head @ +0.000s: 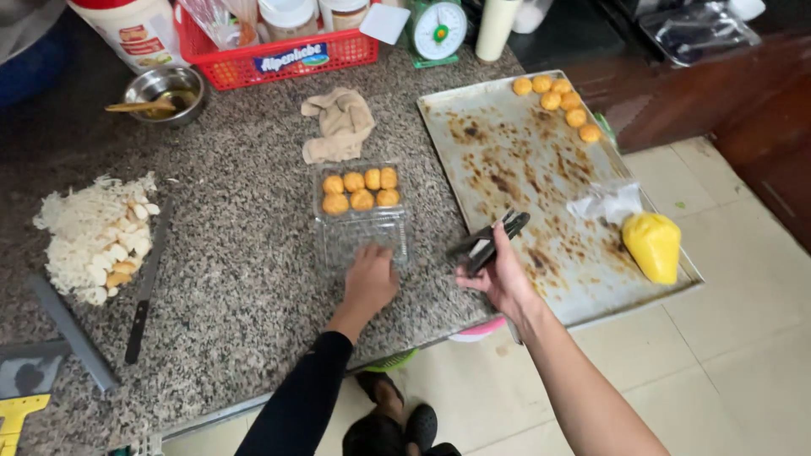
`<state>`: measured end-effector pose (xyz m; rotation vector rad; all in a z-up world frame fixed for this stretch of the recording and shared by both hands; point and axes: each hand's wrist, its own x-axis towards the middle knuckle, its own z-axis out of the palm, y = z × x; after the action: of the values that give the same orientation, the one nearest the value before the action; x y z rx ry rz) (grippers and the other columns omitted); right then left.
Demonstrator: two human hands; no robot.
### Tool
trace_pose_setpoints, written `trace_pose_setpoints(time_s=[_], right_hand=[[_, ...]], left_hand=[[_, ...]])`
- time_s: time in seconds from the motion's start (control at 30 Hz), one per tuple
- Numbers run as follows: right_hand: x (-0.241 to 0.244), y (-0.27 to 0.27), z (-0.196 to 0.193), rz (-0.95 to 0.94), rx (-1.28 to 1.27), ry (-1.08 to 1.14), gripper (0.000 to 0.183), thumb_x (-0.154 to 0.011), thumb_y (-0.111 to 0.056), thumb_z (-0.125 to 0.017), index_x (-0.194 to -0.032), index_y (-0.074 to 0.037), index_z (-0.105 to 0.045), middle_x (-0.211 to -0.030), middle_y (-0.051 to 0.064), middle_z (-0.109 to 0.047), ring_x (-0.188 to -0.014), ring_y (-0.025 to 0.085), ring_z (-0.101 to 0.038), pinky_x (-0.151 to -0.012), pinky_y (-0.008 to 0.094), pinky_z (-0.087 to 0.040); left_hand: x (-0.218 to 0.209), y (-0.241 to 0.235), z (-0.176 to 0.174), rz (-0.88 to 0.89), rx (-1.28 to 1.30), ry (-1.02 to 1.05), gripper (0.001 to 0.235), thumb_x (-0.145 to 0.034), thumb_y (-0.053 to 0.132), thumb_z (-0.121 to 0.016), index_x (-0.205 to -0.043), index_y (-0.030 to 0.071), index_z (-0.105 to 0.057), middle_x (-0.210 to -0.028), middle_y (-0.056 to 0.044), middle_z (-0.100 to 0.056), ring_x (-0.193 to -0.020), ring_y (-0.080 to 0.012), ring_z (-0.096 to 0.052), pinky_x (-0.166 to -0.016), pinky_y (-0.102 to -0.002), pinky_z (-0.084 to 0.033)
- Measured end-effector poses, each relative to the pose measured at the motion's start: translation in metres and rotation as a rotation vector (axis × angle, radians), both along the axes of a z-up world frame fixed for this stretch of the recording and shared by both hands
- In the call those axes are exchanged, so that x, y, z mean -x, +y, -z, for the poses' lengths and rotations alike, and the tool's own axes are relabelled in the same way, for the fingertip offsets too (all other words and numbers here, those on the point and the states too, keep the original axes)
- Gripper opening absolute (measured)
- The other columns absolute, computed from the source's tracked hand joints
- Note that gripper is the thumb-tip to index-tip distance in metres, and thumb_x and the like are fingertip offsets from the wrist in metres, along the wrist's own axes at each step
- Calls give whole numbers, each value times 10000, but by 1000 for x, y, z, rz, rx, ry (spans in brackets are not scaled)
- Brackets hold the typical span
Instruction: The recorder is packing cream puffs into plastic containers at a decorating station.
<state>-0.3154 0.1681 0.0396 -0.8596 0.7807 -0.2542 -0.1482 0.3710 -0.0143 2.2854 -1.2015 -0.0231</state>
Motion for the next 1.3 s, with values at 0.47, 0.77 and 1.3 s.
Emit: trace_pose_setpoints(time_s=[0.47, 0.77, 1.3], right_hand=[[21, 47, -46, 5, -59, -164, 419, -977, -49, -549, -1384, -144, -540, -1059, 111, -740, -915, 275, -721, -744, 379, -632], [-16, 93, -28, 37, 85, -33, 276, -1050, -305, -571, -1260, -125, -575, -1016, 34, -665, -840, 152, -666, -772, 379, -598], [57, 117, -16, 123, 307, 319, 687, -1018, -678, -339, -936, -62, -633, -746, 108, -646, -648, 250, -659, -639, 388, -589]], left_hand=[[-3, 102, -6, 260, -113, -258, 303, -775, 74, -667, -1076, 83, -637, -1088, -120, -548, -1146, -343, -516, -1042, -538, -405], [-80, 178, -66, 60, -64, -454, 315, -865, 135, -617, -1171, 84, -565, -1362, -153, -500, -1353, -372, -444, -1194, -574, -293], [-60, 77, -29, -47, 26, 192, 751, -870, 455, -696, -1516, 147, -466, -1653, -198, -260, -1443, -444, -378, -1148, -523, -379]])
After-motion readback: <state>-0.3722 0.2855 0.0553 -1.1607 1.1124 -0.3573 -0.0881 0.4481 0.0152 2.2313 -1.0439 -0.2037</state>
